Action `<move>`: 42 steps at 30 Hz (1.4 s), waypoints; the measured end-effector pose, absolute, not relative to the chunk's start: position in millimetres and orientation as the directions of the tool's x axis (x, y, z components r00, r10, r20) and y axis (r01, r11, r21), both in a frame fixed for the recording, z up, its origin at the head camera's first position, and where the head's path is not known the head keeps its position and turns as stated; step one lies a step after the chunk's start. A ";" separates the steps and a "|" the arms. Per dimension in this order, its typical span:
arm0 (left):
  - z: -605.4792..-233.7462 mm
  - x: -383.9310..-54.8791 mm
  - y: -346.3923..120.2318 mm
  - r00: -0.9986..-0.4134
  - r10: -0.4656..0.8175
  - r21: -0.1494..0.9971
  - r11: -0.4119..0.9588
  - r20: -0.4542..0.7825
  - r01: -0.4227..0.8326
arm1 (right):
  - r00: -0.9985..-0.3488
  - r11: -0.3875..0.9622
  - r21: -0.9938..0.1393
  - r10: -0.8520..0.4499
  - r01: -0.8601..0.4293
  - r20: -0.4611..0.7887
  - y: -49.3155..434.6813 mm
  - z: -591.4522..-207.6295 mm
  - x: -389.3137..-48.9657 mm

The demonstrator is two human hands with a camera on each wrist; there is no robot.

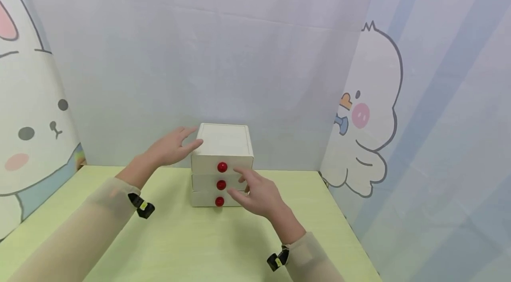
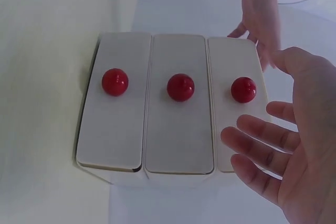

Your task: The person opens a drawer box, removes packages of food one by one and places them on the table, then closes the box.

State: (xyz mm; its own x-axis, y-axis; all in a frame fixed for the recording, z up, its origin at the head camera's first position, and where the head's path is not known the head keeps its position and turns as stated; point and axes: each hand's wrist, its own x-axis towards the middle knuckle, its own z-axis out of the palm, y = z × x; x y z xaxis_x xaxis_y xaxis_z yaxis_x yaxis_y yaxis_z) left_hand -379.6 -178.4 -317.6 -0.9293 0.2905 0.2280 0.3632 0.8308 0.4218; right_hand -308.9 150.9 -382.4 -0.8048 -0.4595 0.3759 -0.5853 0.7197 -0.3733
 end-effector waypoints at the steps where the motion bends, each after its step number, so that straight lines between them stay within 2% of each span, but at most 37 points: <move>1: -316.1 -383.3 -176.6 -0.928 0.294 0.425 0.827 0.231 0.367 | -0.804 0.717 -0.376 -0.461 -0.587 0.376 149.1 -381.2 -309.1; 13: -305.3 -417.8 -158.4 -0.912 0.314 0.503 0.762 0.264 0.408 | -0.786 0.696 -0.377 -0.475 -0.611 0.397 140.9 -379.1 -314.6; 21: -312.0 -435.4 -147.1 -0.923 0.320 0.518 0.764 0.216 0.386 | -0.778 0.685 -0.381 -0.482 -0.621 0.402 141.5 -381.5 -317.7; 29: -308.5 -444.1 -129.4 -0.918 0.340 0.486 0.779 0.204 0.396 | -0.787 0.694 -0.384 -0.471 -0.609 0.399 133.0 -379.9 -321.4; 37: -308.7 -450.1 -124.1 -0.917 0.356 0.535 0.748 0.178 0.394 | -0.768 0.691 -0.371 -0.439 -0.621 0.467 118.9 -378.9 -332.7; 42: -313.8 -453.5 -127.6 -0.922 0.364 0.527 0.762 0.134 0.377 | -0.767 0.664 -0.403 -0.450 -0.630 0.457 113.3 -381.5 -342.5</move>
State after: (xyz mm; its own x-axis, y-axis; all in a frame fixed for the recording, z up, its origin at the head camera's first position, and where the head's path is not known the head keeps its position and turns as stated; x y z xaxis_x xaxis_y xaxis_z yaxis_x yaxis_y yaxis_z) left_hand -453.5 -127.6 -313.8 -0.9219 0.3636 0.1336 0.3768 0.7619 0.5269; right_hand -342.5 113.3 -381.5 -0.7670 -0.4503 0.4570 -0.6299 0.6637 -0.4033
